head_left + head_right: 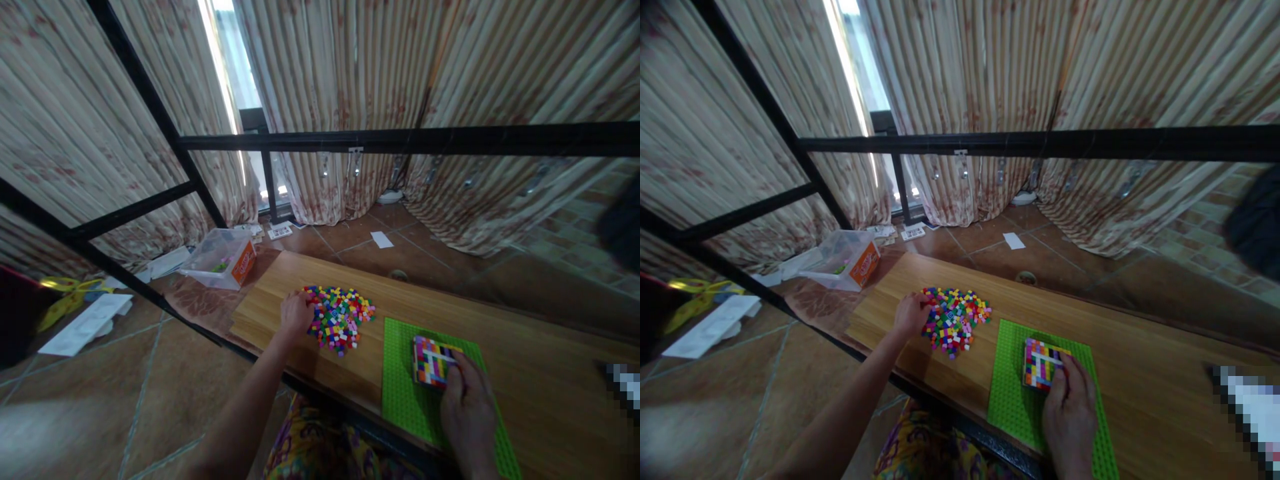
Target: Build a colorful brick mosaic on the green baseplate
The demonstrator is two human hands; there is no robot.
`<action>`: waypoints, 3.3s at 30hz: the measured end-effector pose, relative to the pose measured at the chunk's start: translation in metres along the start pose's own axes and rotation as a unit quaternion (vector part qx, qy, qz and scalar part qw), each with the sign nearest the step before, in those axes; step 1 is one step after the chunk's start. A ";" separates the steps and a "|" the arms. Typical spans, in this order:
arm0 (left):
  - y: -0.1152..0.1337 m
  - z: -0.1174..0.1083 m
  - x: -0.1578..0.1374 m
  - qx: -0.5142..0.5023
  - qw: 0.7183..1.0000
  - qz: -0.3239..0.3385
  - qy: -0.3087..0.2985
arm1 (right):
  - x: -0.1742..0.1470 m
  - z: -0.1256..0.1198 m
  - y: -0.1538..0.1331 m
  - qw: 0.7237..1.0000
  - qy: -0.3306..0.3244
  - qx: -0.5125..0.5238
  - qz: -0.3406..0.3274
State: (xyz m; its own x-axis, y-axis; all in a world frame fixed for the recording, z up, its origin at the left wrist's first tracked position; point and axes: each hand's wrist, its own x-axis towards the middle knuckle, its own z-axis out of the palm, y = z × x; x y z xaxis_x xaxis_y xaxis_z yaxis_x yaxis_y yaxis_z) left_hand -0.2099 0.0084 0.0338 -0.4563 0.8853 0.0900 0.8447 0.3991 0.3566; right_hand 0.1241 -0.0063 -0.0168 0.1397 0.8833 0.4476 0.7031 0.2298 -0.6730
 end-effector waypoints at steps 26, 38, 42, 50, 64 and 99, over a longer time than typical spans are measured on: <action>0.104 0.021 -0.172 -0.606 0.738 -0.008 -0.297 | -0.065 -0.051 -0.071 0.915 -0.205 0.291 0.188; 0.117 0.009 -0.166 -0.576 0.745 -0.021 -0.335 | -0.057 -0.058 -0.068 0.814 -0.210 0.450 0.301; 0.122 -0.001 -0.163 -0.571 0.743 -0.015 -0.349 | -0.056 -0.058 -0.068 0.792 -0.210 0.480 0.314; 0.122 0.006 -0.155 -0.582 0.729 -0.017 -0.359 | -0.047 -0.063 -0.062 0.811 -0.150 0.447 0.345; 0.067 0.016 -0.130 -0.350 0.916 0.162 -0.112 | 0.021 -0.037 -0.069 0.966 -0.219 0.134 0.000; 0.022 0.028 -0.111 -0.311 0.931 0.191 -0.009 | 0.074 0.105 -0.109 0.951 -0.253 -0.037 -0.172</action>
State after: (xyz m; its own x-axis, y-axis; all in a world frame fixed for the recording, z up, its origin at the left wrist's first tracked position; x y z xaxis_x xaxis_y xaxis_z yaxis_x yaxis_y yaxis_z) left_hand -0.1330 -0.0750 0.0060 -0.1453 0.9405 0.3070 0.6163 -0.1567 0.7718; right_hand -0.0153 0.0765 0.0280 -0.4484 0.8488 0.2803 0.6965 0.5283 -0.4855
